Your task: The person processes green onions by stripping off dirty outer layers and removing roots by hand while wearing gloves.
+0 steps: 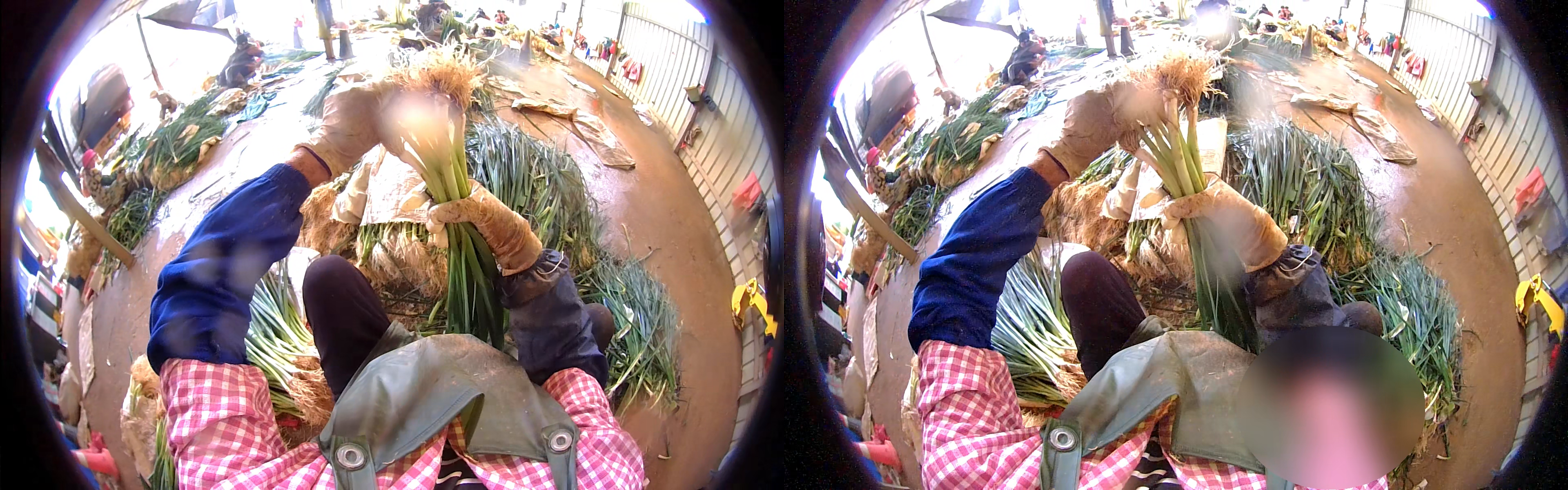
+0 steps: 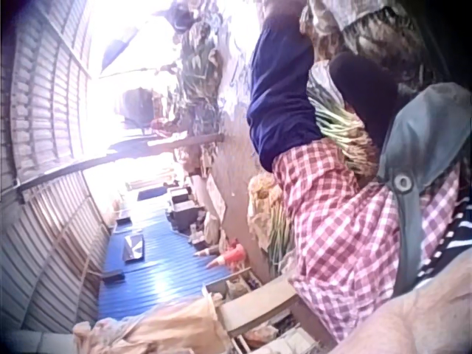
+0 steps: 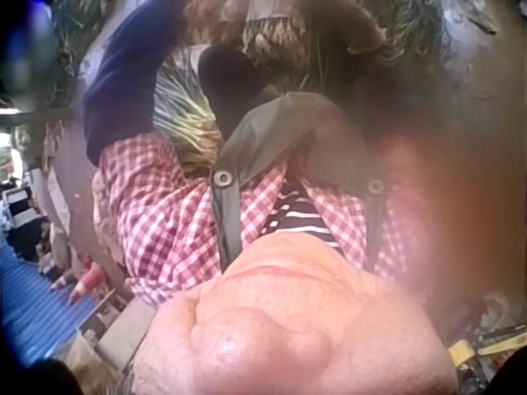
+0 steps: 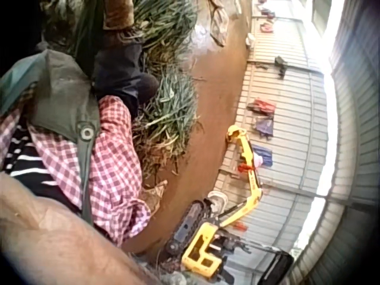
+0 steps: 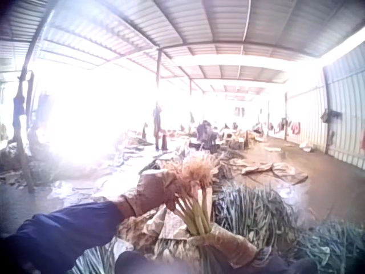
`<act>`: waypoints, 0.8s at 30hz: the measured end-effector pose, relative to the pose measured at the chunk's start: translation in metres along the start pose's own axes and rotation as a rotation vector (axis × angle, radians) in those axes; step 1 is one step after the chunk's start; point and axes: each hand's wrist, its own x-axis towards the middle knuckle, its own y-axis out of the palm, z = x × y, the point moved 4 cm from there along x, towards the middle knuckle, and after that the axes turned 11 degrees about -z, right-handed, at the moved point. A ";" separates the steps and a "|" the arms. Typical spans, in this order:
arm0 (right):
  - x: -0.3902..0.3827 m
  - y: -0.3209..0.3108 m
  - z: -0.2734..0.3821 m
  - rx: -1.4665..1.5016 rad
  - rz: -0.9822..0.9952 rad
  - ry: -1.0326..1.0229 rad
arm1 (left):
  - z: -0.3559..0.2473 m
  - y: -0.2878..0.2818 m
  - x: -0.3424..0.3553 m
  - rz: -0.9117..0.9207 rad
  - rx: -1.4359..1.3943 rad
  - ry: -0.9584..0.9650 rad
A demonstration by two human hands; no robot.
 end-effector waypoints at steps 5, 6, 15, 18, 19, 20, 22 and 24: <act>-0.020 -0.006 0.008 -0.047 0.033 -0.093 | 0.072 0.036 0.005 -0.053 0.133 -0.342; -0.025 -0.009 0.009 -0.068 0.057 -0.085 | 0.075 0.035 -0.007 -0.160 0.061 -0.198; -0.016 -0.047 0.016 -0.138 -0.074 -0.094 | -0.061 0.043 -0.073 0.882 -0.032 0.233; -0.009 -0.035 0.012 -0.060 -0.072 -0.102 | -0.048 0.005 -0.054 0.449 0.033 0.297; -0.009 -0.032 0.015 -0.043 -0.081 -0.122 | -0.046 -0.014 -0.043 0.099 0.032 0.462; -0.003 -0.043 0.012 -0.092 -0.071 -0.111 | -0.024 -0.019 -0.030 0.074 -0.516 -0.175; -0.003 -0.032 0.009 -0.067 -0.080 -0.115 | -0.007 -0.026 -0.020 -0.096 -0.700 -0.523; 0.005 -0.038 0.001 -0.106 -0.113 -0.077 | 0.002 -0.022 -0.009 -0.157 -0.599 -0.449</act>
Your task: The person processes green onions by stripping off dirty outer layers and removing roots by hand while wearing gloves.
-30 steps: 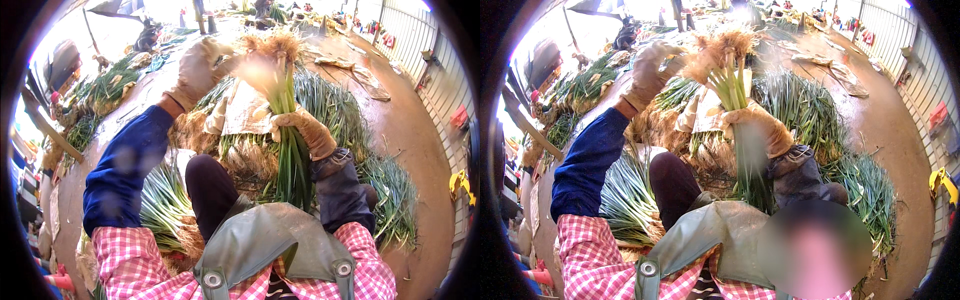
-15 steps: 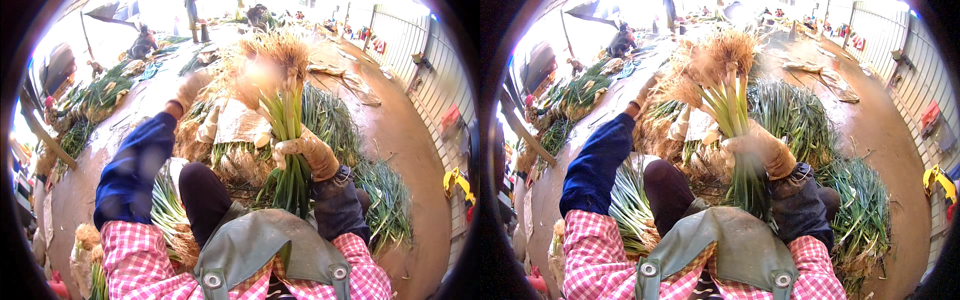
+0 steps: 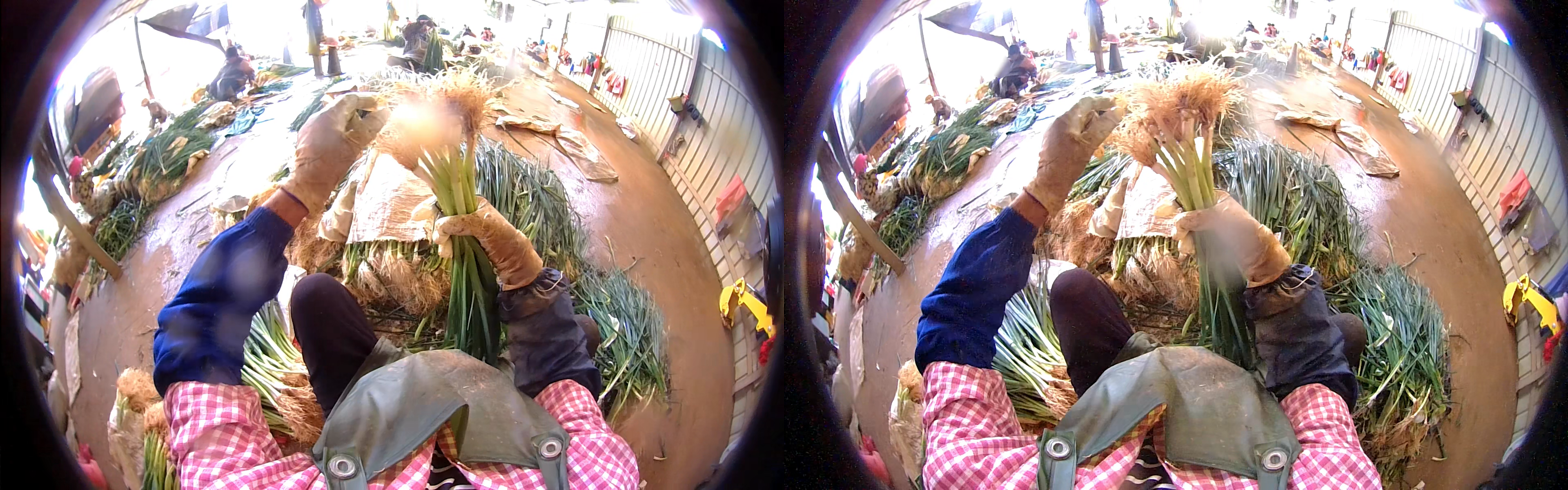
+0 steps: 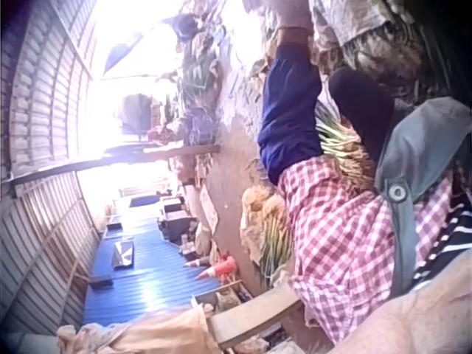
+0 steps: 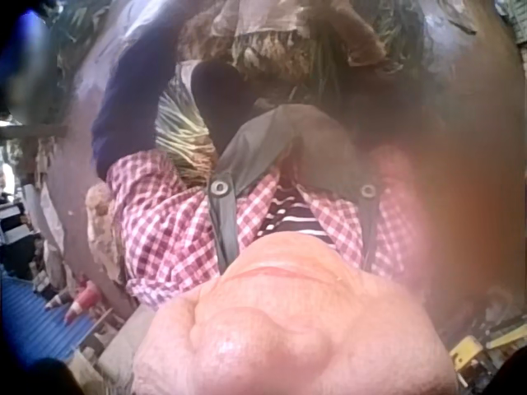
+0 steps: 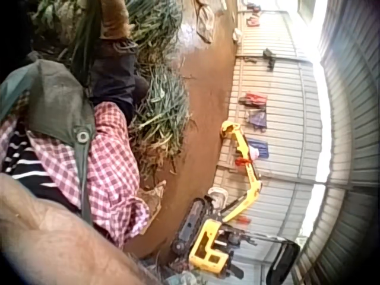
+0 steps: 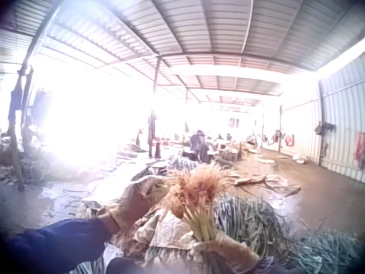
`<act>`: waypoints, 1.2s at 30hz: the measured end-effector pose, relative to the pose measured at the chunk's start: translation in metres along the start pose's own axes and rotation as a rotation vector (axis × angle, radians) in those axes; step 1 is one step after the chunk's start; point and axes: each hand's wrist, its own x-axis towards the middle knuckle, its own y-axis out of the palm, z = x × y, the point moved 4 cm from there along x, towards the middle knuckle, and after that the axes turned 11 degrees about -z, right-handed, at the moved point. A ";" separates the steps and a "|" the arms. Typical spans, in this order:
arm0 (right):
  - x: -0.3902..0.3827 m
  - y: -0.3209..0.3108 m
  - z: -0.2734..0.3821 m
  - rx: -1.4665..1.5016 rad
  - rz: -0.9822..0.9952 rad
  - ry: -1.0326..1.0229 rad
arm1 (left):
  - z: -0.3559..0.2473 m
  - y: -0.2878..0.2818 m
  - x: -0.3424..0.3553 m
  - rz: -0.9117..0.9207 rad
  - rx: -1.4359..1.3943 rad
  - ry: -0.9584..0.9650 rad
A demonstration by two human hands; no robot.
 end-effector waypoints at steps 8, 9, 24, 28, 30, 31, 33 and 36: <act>0.002 0.020 -0.001 -0.115 0.010 -0.016 | 0.030 0.052 -0.001 0.078 0.531 0.186; 0.001 0.019 -0.005 -0.129 -0.004 0.007 | 0.060 0.059 0.004 0.092 0.601 0.187; 0.037 0.015 -0.014 -0.170 -0.129 0.101 | -0.008 0.014 -0.034 0.180 0.198 1.190; 0.026 0.043 -0.037 -0.040 0.032 0.195 | 0.004 -0.010 -0.037 0.344 0.299 0.983; 0.033 0.056 -0.065 0.056 0.140 0.273 | 0.027 -0.044 -0.048 0.396 0.408 0.859; 0.028 0.062 -0.055 0.065 0.180 0.253 | 0.029 -0.054 -0.043 0.383 0.441 0.824; 0.029 0.077 -0.078 0.071 0.272 0.285 | 0.057 -0.095 -0.056 0.430 0.578 0.687; 0.040 0.059 -0.093 0.036 0.417 0.302 | 0.089 -0.160 -0.060 0.455 0.793 0.518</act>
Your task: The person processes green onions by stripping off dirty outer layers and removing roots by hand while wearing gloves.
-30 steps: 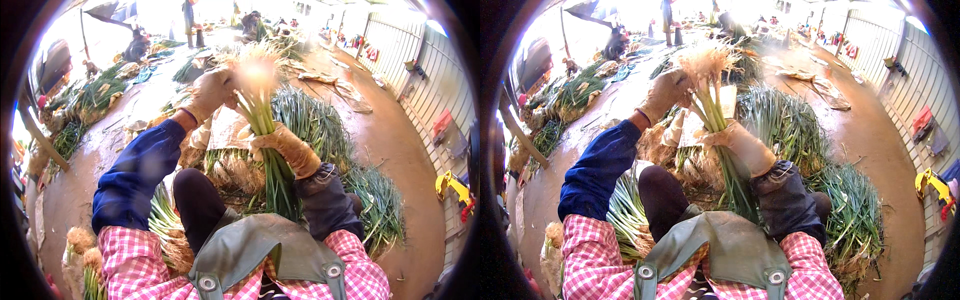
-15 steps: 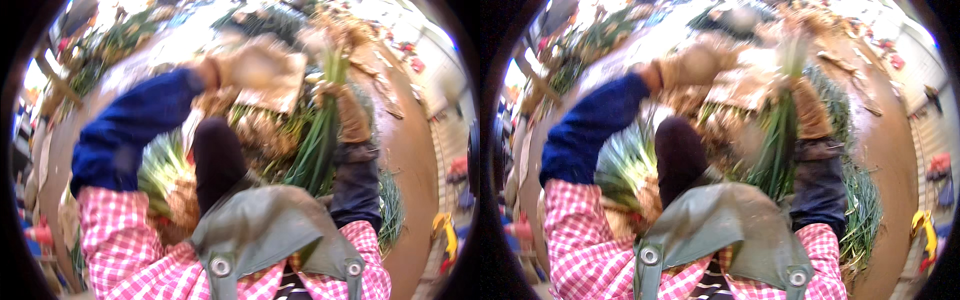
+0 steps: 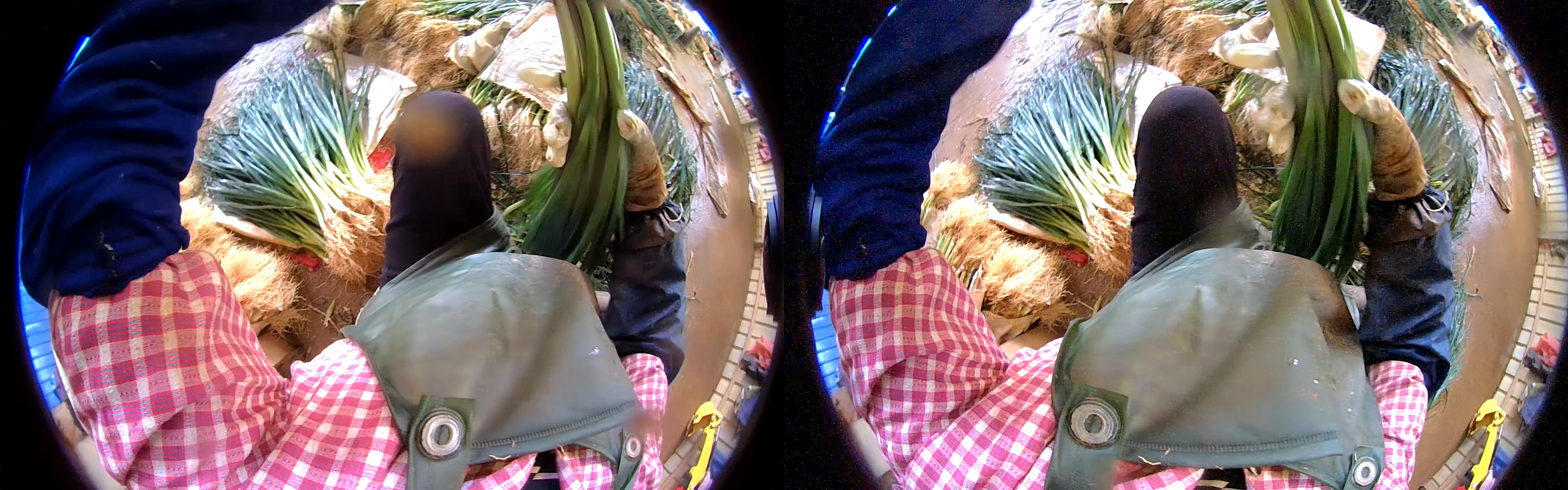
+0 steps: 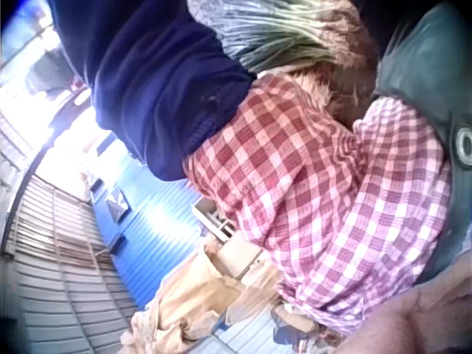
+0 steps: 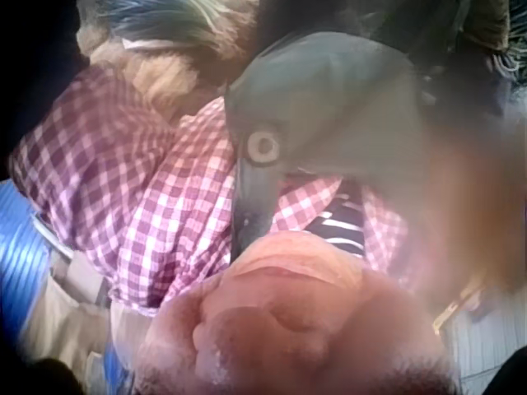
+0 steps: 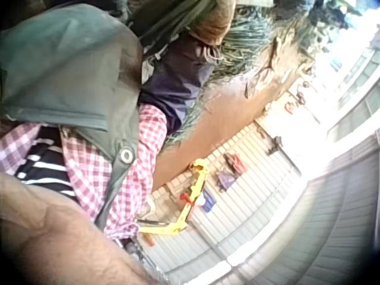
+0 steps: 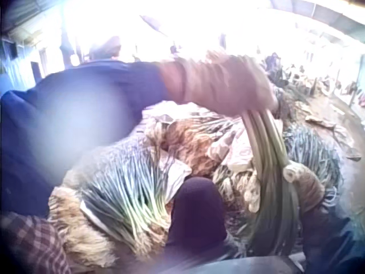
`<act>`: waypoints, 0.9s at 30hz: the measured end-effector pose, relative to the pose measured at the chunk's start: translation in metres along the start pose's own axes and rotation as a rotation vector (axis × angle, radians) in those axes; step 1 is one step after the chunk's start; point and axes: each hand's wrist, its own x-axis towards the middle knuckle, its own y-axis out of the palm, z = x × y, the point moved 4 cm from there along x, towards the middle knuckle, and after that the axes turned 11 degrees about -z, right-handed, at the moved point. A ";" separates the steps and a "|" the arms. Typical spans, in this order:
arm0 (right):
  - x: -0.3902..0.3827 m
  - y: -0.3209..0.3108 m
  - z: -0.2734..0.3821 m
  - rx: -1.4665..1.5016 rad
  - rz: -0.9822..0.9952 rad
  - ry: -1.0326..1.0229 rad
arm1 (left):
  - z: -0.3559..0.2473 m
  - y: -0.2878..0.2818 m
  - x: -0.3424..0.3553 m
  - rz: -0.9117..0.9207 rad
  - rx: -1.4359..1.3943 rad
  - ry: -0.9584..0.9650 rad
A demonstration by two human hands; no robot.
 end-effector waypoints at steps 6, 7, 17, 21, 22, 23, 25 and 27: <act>-0.015 -0.084 -0.018 -0.112 -0.053 0.134 | 0.122 -0.042 -0.108 0.230 0.340 -0.330; -0.018 -0.101 -0.023 -0.154 -0.072 0.164 | 0.142 -0.052 -0.129 0.275 0.404 -0.384; -0.064 -0.221 -0.102 -0.245 -0.599 0.405 | 0.165 -0.076 -0.365 0.473 0.611 -1.180; -0.088 -0.253 -0.130 -0.172 -0.717 0.411 | -0.042 0.068 -0.429 0.445 0.151 -1.915; -0.090 -0.256 -0.138 -0.164 -0.731 0.413 | -0.092 0.097 -0.446 0.439 -0.024 -2.014; -0.079 -0.251 -0.152 -0.163 -0.672 0.447 | -0.137 0.114 -0.502 0.678 -0.085 -2.098; -0.076 -0.254 -0.174 -0.159 -0.715 0.555 | -0.192 0.156 -0.524 0.691 -0.005 -2.101; -0.096 -0.260 -0.172 -0.247 -0.794 0.583 | -0.197 0.181 -0.465 0.503 -0.092 -2.211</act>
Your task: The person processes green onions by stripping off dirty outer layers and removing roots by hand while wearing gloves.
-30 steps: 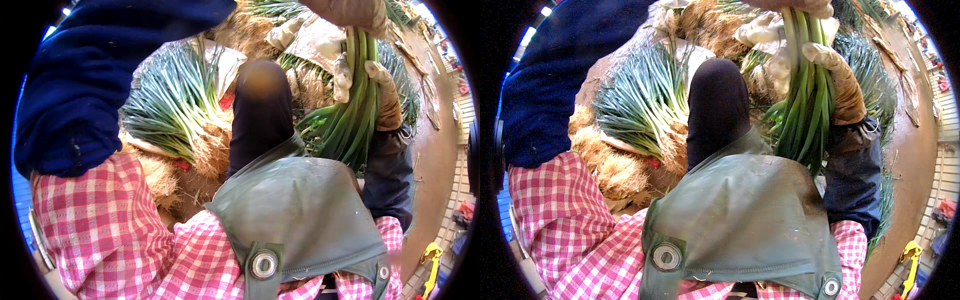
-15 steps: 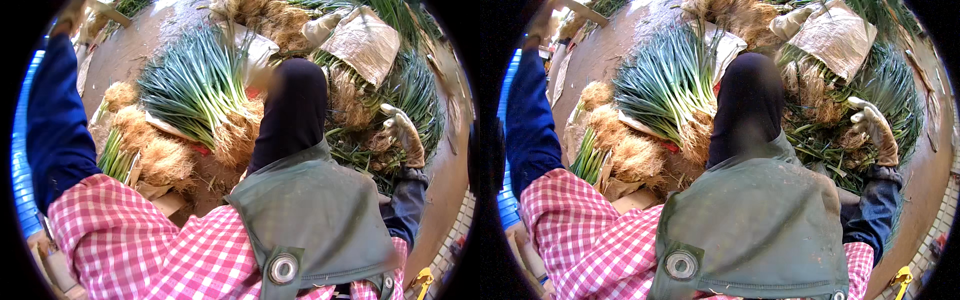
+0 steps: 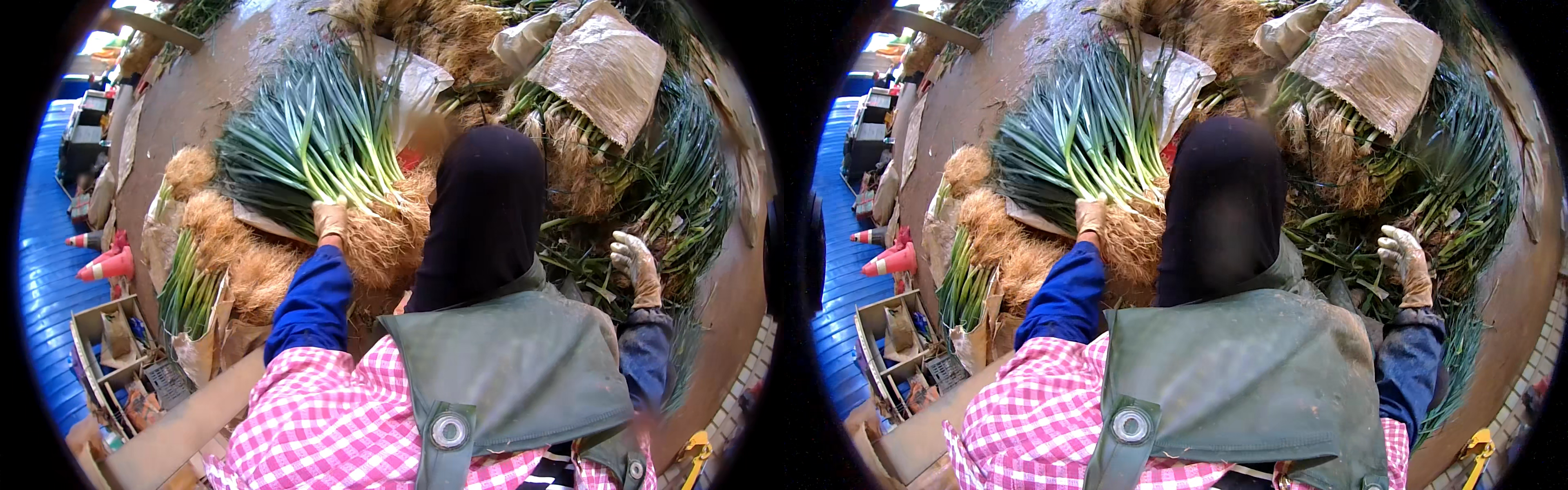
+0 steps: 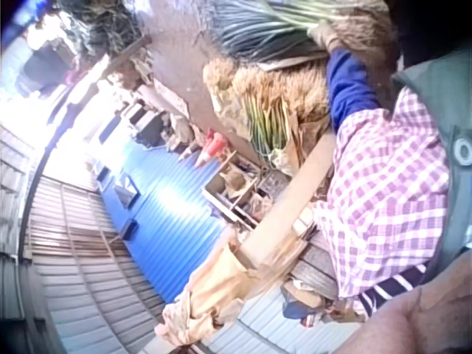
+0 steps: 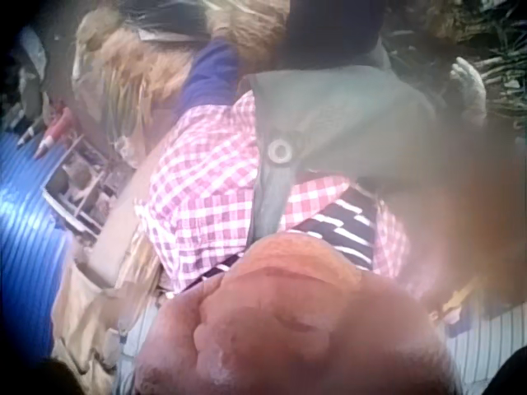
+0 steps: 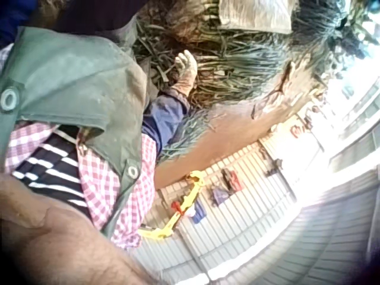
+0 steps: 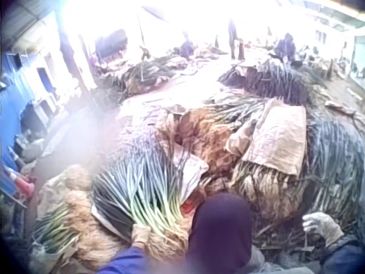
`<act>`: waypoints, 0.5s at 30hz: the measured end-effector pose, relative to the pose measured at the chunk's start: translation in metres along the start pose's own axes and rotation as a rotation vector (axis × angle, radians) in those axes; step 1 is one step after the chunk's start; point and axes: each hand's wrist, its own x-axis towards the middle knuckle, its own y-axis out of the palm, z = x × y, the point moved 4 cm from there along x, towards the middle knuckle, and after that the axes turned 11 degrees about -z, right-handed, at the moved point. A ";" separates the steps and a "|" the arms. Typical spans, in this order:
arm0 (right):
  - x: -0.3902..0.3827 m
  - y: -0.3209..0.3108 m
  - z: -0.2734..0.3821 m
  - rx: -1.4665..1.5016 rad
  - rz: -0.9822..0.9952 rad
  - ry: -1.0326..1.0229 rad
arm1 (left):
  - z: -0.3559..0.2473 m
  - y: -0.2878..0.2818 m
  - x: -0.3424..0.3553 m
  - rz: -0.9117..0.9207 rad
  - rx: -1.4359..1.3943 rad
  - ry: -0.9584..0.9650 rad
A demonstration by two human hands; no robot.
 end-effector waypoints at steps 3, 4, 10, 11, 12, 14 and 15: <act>0.001 0.011 -0.020 -0.020 0.035 0.039 | -0.026 -0.042 0.005 -0.440 0.055 0.174; 0.004 0.012 -0.028 -0.049 0.037 0.091 | -0.054 -0.064 0.001 -0.683 0.048 0.459; -0.010 0.043 -0.032 -0.134 0.046 0.121 | -0.137 -0.010 0.071 -0.148 0.901 0.943; -0.015 0.052 -0.025 -0.140 0.033 0.166 | -0.127 0.002 0.091 -0.148 0.944 0.940; -0.022 0.066 -0.014 -0.125 0.024 0.195 | -0.113 0.012 0.112 -0.146 0.988 0.936; -0.014 0.058 -0.013 -0.185 -0.020 0.206 | -0.126 0.041 0.120 -0.154 1.046 1.095; -0.010 0.056 -0.020 -0.142 -0.065 0.226 | -0.129 0.051 0.118 -0.150 0.960 1.078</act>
